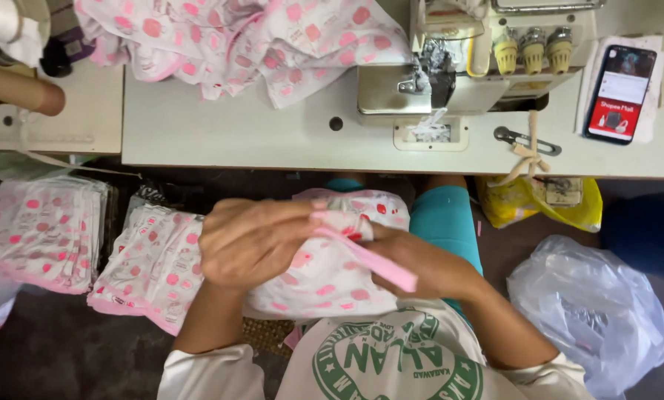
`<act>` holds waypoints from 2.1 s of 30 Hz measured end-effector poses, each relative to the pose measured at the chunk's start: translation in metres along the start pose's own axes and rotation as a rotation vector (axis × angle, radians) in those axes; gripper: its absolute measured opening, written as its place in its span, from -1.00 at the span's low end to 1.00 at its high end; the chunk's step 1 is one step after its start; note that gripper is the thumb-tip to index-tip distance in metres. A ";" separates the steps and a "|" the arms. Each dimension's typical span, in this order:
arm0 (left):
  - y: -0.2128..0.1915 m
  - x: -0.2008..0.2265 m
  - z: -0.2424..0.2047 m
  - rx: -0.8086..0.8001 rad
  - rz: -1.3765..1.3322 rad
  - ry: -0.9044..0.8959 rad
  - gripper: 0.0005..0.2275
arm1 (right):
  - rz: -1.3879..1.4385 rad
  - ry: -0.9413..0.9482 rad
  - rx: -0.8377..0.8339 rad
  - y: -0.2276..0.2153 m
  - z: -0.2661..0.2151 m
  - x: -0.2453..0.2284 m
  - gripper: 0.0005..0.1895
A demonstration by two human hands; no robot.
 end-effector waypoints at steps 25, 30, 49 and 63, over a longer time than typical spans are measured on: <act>-0.048 -0.031 -0.053 0.412 0.247 -0.143 -0.84 | 0.022 -0.239 0.406 -0.031 -0.011 0.017 -0.83; -0.019 -0.072 -0.073 0.557 -0.153 -0.434 -0.90 | -0.150 -0.263 0.504 -0.049 -0.016 0.001 -0.81; 0.069 -0.100 -0.089 0.477 -0.774 -0.925 -0.86 | -0.328 0.121 0.762 -0.069 -0.082 0.010 -0.83; 0.170 -0.199 0.006 0.121 -0.505 -0.616 -0.71 | -0.641 0.187 1.228 -0.011 -0.084 0.110 -0.72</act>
Point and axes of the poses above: each hand's wrist, its own z-axis towards the middle knuckle, its own y-axis out of the palm, x = y × z, the point moved 1 cm from there along z, towards the middle knuckle, and after that the axes turned 2 degrees about -y, right-handed, at the moved point
